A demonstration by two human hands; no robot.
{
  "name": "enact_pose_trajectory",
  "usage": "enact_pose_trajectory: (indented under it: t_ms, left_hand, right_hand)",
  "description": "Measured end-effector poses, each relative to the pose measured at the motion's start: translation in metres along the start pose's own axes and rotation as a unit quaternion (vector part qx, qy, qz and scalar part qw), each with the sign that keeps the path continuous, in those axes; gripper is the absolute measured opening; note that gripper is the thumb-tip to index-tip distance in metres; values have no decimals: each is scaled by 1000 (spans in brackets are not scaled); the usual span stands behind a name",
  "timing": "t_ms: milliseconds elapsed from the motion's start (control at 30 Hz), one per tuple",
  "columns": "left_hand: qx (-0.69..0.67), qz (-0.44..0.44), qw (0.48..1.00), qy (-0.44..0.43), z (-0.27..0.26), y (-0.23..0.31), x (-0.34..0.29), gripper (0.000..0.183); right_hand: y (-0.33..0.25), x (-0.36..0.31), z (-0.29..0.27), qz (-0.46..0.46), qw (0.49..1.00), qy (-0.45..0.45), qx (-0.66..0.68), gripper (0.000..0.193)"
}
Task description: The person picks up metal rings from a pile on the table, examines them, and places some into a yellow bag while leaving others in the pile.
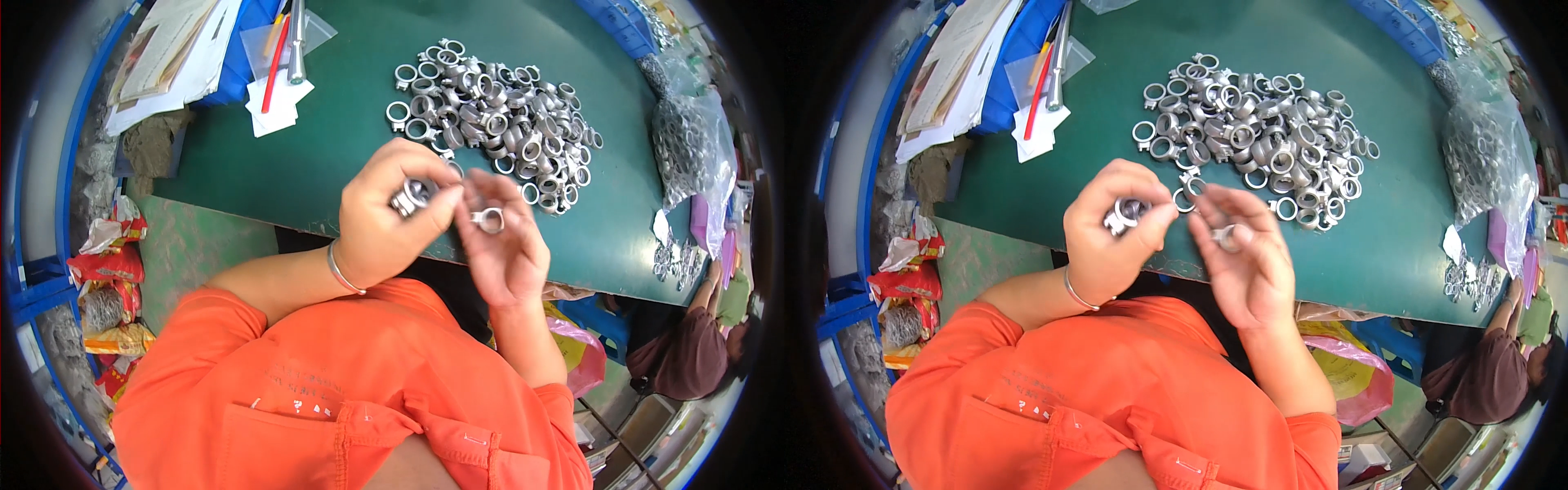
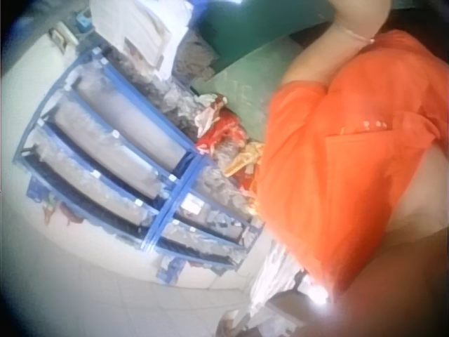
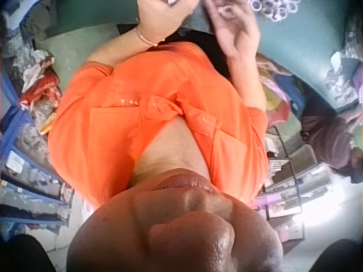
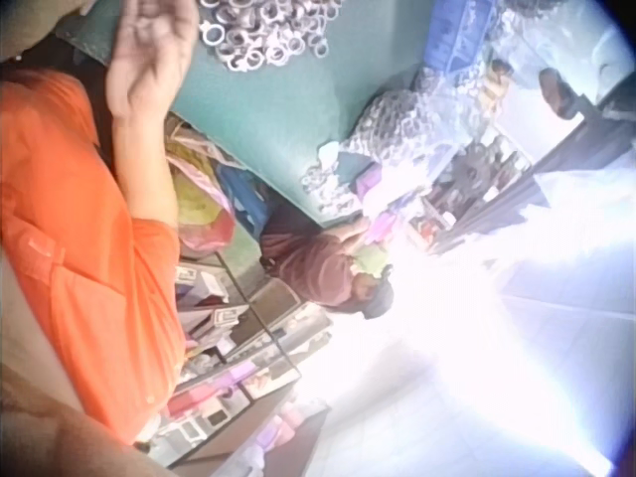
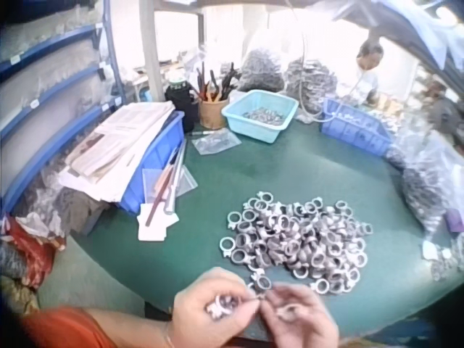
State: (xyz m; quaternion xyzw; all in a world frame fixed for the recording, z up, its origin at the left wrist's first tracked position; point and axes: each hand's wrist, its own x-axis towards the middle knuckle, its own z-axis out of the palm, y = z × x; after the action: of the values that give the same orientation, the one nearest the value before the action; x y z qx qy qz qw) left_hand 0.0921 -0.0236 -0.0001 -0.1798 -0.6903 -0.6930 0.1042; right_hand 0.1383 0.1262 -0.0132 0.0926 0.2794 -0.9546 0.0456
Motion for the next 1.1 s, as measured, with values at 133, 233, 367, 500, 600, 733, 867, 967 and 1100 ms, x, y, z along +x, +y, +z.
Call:
enact_pose_trajectory:
  t_ms: [133, 233, 367, 500, 600, 733, 867, 967, 1100]
  left_hand:
    - [157, 229, 935, -221, 27, 4, 14, 23]
    - [131, 266, 925, -238, 45, 14, 18, 26]
    - [108, 276, 931, -214, 37, 14, 29, 26]
    - [237, 132, 949, -163, 4, -8, 42, 29]
    - [305, -40, 938, -158, -33, -28, 59, 56]
    - [350, -52, 908, -226, -58, -39, 68, 74]
    - [389, -1, 871, -300, -46, -27, 63, 87]
    - [370, -47, 893, -251, -20, -24, 49, 74]
    - [358, 44, 905, -226, 8, -26, 30, 54]
  right_hand:
    - [4, 3, 17, 85, 973, 27, 211, 40]
    - [-9, 6, -7, 39, 956, -86, 276, 32]
    - [-59, -36, -29, -23, 943, 0, 333, 24]
    - [-97, -128, -100, -254, 938, 157, 176, 23]
    - [-95, -199, -169, -370, 824, 424, 55, 14]
    - [-57, -288, -301, -280, 777, 562, 37, 16]
    - [-59, -281, -338, -251, 601, 709, -270, 35]
    - [-84, -190, -220, -375, 512, 596, -491, 30]
    - [-80, -98, -103, -410, 545, 267, -681, 21]
